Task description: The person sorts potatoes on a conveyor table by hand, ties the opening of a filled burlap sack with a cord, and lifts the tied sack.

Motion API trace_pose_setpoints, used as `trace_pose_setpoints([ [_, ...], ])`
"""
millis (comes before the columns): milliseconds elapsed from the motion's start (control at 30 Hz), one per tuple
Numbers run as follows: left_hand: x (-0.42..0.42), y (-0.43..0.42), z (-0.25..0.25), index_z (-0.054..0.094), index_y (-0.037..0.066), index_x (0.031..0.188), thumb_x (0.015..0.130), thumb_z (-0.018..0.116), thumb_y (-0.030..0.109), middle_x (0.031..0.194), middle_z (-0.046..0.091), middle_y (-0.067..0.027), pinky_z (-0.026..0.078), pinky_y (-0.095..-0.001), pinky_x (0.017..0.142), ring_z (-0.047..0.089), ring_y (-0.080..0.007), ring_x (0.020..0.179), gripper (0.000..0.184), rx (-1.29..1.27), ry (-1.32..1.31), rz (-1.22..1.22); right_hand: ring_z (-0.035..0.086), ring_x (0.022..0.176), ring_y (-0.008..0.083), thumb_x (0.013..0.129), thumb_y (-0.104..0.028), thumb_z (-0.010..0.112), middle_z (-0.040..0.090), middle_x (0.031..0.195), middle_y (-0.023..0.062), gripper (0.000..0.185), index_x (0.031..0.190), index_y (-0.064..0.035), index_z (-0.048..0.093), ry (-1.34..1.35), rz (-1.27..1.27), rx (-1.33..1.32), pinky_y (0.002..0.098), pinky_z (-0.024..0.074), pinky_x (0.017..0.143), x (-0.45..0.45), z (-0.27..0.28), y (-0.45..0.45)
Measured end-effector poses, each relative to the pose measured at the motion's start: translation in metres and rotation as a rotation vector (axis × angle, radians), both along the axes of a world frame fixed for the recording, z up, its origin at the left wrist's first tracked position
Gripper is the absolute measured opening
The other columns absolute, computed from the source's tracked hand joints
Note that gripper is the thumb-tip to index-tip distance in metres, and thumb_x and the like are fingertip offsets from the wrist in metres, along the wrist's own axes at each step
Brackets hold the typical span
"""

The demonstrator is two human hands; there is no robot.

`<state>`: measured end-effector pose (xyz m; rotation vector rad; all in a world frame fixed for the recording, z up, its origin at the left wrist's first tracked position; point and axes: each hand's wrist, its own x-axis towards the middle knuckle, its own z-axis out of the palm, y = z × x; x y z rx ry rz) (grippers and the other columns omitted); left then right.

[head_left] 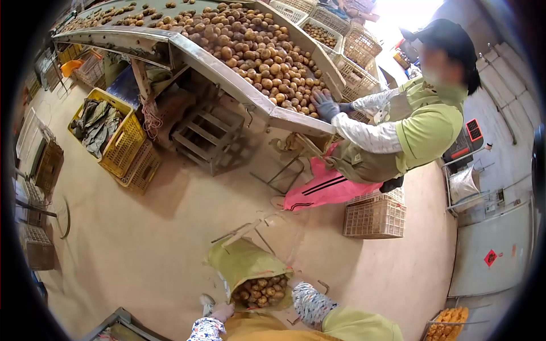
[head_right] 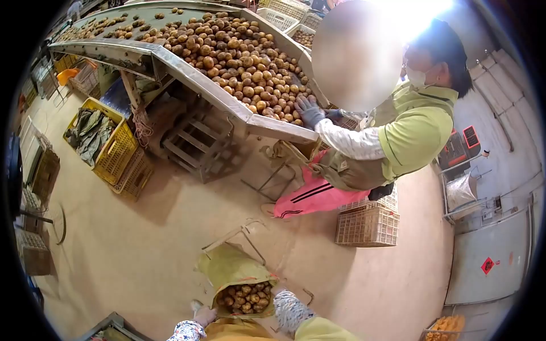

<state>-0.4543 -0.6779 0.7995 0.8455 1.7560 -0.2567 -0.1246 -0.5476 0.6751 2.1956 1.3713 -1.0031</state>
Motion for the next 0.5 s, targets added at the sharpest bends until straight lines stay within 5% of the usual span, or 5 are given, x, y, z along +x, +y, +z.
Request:
trace_pose_setpoints([
  [133, 0.008, -0.027, -0.027, 0.068, -0.002, 0.086, 0.089, 0.054, 0.044, 0.079, 0.069, -0.0201, 0.052, -0.044, 0.081, 0.068, -0.0342, 0.088, 0.048, 0.052, -0.149, 0.17, 0.062, 0.106, 0.0389, 0.082, -0.026, 0.066, 0.064, 0.116, 0.0213, 0.045, 0.122, -0.0068, 0.057, -0.081, 0.148, -0.069, 0.0428, 0.0508, 0.09, 0.012, 0.009, -0.005],
  [233, -0.002, -0.041, -0.048, 0.068, -0.002, 0.081, 0.085, 0.056, 0.032, 0.08, 0.067, -0.0249, 0.053, -0.0485, 0.067, 0.066, -0.0378, 0.073, 0.036, 0.294, -0.208, -0.28, 0.062, 0.105, 0.0387, 0.082, -0.025, 0.066, 0.064, 0.114, 0.0211, 0.043, 0.12, -0.0068, 0.058, 0.069, 0.487, -0.138, 0.043, 0.051, 0.089, -0.009, 0.013, -0.001],
  [267, -0.004, -0.02, -0.011, 0.068, -0.002, 0.082, 0.085, 0.055, 0.035, 0.083, 0.066, -0.0265, 0.053, -0.0496, 0.068, 0.066, -0.039, 0.075, 0.039, 0.194, -0.163, 0.004, 0.063, 0.105, 0.0386, 0.082, -0.025, 0.065, 0.064, 0.113, 0.021, 0.042, 0.119, -0.0067, 0.059, 0.099, 0.539, -0.172, 0.043, 0.0511, 0.089, -0.02, 0.02, 0.006],
  [333, -0.027, 0.023, 0.058, 0.066, 0.002, 0.103, 0.087, 0.051, 0.035, 0.096, 0.067, -0.0258, 0.052, -0.0493, 0.078, 0.066, -0.0409, 0.088, 0.04, 0.031, -0.213, 0.054, 0.063, 0.104, 0.0385, 0.082, -0.025, 0.065, 0.065, 0.112, 0.0209, 0.041, 0.118, -0.0067, 0.059, 0.132, 0.568, -0.242, 0.0432, 0.0513, 0.088, -0.049, 0.033, 0.017],
  [500, -0.027, 0.058, 0.008, 0.068, -0.002, 0.102, 0.074, 0.071, 0.035, 0.101, 0.066, -0.0258, 0.052, -0.0437, 0.085, 0.065, -0.0348, 0.099, 0.047, 0.316, -0.051, 0.186, 0.064, 0.102, 0.0381, 0.083, -0.024, 0.064, 0.066, 0.109, 0.0206, 0.037, 0.115, -0.0066, 0.061, 0.134, 0.637, -0.368, 0.0435, 0.0517, 0.087, -0.08, 0.051, 0.029],
])
